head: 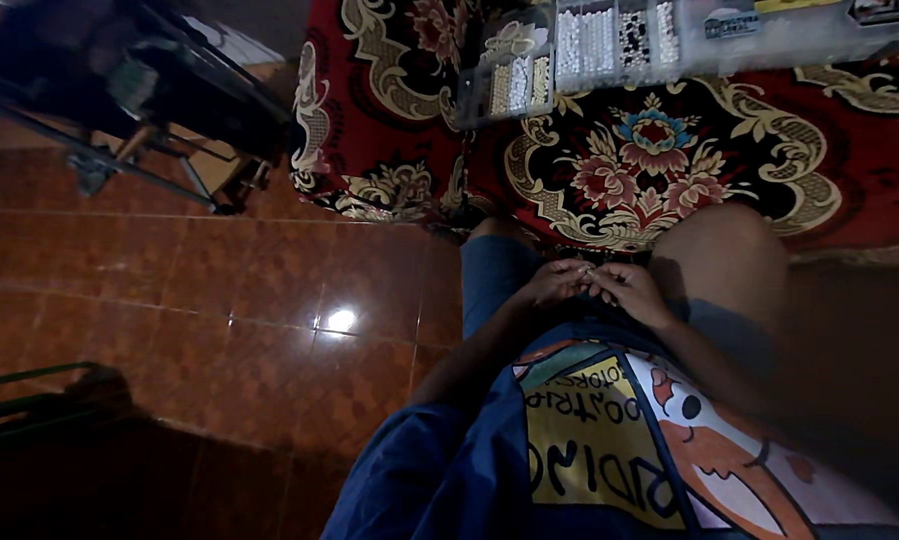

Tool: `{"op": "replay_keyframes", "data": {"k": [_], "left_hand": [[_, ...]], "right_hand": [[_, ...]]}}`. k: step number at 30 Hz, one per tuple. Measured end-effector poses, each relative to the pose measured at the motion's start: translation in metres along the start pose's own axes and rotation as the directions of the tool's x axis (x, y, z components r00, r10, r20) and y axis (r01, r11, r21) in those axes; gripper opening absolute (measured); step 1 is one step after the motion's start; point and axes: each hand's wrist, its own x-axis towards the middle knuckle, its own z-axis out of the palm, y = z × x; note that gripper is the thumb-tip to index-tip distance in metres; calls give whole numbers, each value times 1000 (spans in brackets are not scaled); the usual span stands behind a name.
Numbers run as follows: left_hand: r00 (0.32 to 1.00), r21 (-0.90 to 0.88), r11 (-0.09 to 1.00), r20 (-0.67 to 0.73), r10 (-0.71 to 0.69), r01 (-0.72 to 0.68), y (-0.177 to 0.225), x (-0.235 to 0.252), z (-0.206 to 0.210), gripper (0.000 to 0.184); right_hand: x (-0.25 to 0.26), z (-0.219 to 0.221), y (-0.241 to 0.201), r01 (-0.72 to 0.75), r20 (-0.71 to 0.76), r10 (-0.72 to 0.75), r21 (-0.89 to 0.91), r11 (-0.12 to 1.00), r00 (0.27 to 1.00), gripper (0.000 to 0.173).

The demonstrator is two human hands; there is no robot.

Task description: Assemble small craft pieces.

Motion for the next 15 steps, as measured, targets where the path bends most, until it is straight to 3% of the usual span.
{"op": "replay_keyframes", "data": {"k": [8,15], "left_hand": [[999,23,1000,-35,4,-3,6,-3,5,21],[1000,29,999,-23,15,-14,3,-1,2,19]], "right_hand": [[-1,-1,1,23,26,-25,54,998,999,16],[0,-2,1,3,8,-3,-19,1000,1000,19]]}}
